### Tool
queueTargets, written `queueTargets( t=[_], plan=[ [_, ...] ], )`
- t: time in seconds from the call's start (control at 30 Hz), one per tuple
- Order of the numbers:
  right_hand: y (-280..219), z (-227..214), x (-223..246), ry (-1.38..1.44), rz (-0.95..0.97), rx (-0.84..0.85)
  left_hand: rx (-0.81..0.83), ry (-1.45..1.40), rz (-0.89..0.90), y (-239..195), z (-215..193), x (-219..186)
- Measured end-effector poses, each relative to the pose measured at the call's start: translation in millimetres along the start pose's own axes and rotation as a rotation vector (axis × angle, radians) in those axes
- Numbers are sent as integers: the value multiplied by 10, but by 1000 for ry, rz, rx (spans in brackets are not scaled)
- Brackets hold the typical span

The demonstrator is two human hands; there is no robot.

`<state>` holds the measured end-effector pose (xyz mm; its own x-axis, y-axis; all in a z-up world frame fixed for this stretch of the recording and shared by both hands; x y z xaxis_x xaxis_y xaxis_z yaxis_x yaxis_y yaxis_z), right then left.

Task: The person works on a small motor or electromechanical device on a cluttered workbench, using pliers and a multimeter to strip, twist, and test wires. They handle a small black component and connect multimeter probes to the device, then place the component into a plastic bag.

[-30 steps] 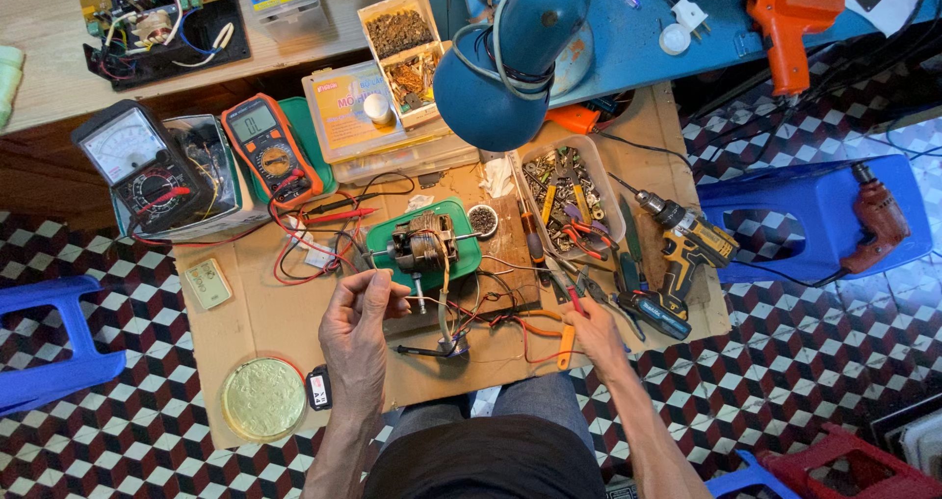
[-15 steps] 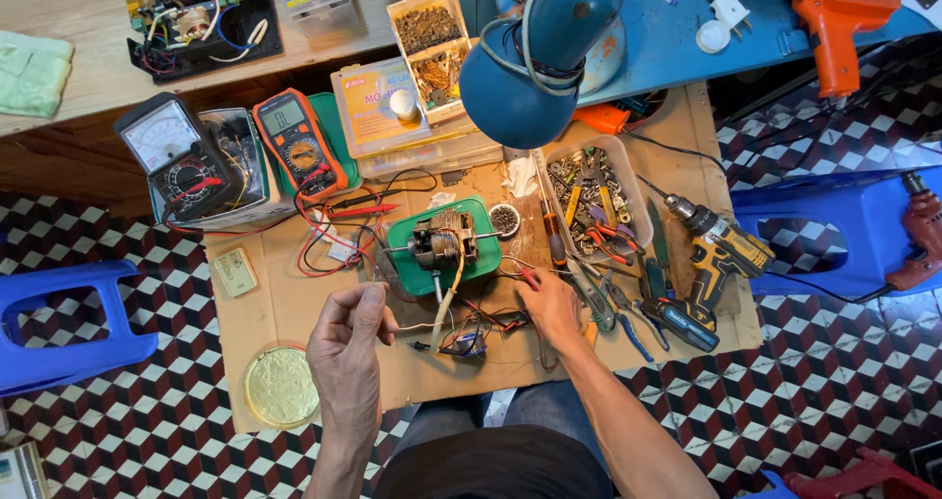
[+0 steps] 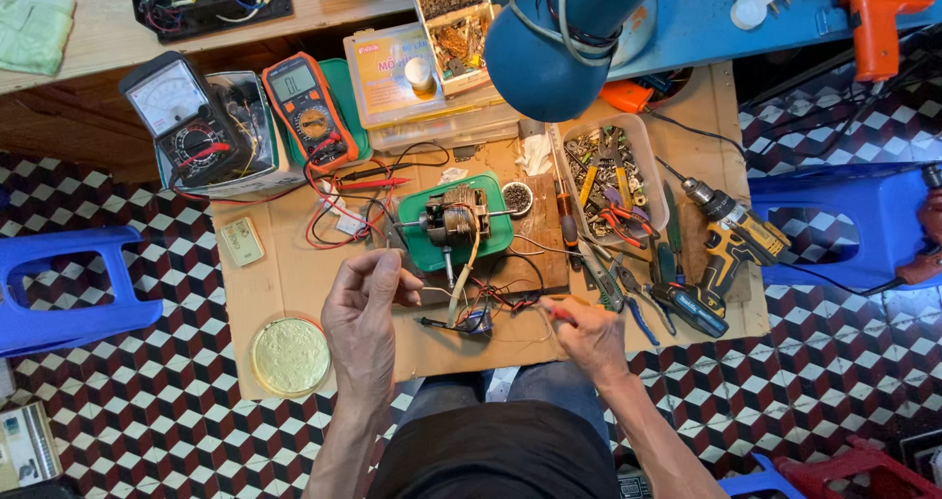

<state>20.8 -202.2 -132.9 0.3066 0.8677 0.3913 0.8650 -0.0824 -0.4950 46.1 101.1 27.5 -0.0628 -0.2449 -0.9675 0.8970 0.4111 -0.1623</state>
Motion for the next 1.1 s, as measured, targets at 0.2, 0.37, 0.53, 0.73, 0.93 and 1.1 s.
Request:
queueTargets(
  t=[0.2,0.37,0.53,0.73,0.93,1.1],
  plan=[
    [-619,483,789,154,-715,55,21,-14,6,37,29,-80],
    [-471,1846,1306,-293,-708,157,99,22,-18,-15,175,-19],
    [-106,2350,1389,-312,-634,97,158,32,-51,-45,270,185],
    [-543,1599,940,-229,-607,380,319,-51,-175,-41,639,703],
    [-675,-187,-97,206,31,475,375,-178,-413,-122,946,1054],
    [-515,-976,53,645,166,166,351,-166,-475,-183,983,1230]
  ],
)
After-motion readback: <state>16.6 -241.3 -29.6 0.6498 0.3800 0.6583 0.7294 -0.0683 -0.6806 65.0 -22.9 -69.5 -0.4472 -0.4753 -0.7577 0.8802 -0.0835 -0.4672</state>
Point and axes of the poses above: each hand's wrist, its own y-axis towards the middle knuckle, its own z-axis out of the palm, x = y × z, the point moved 9 cm from there along y, towards the middle knuckle, and after that the axes turned 9 degrees about z, right-handed, at the moved point
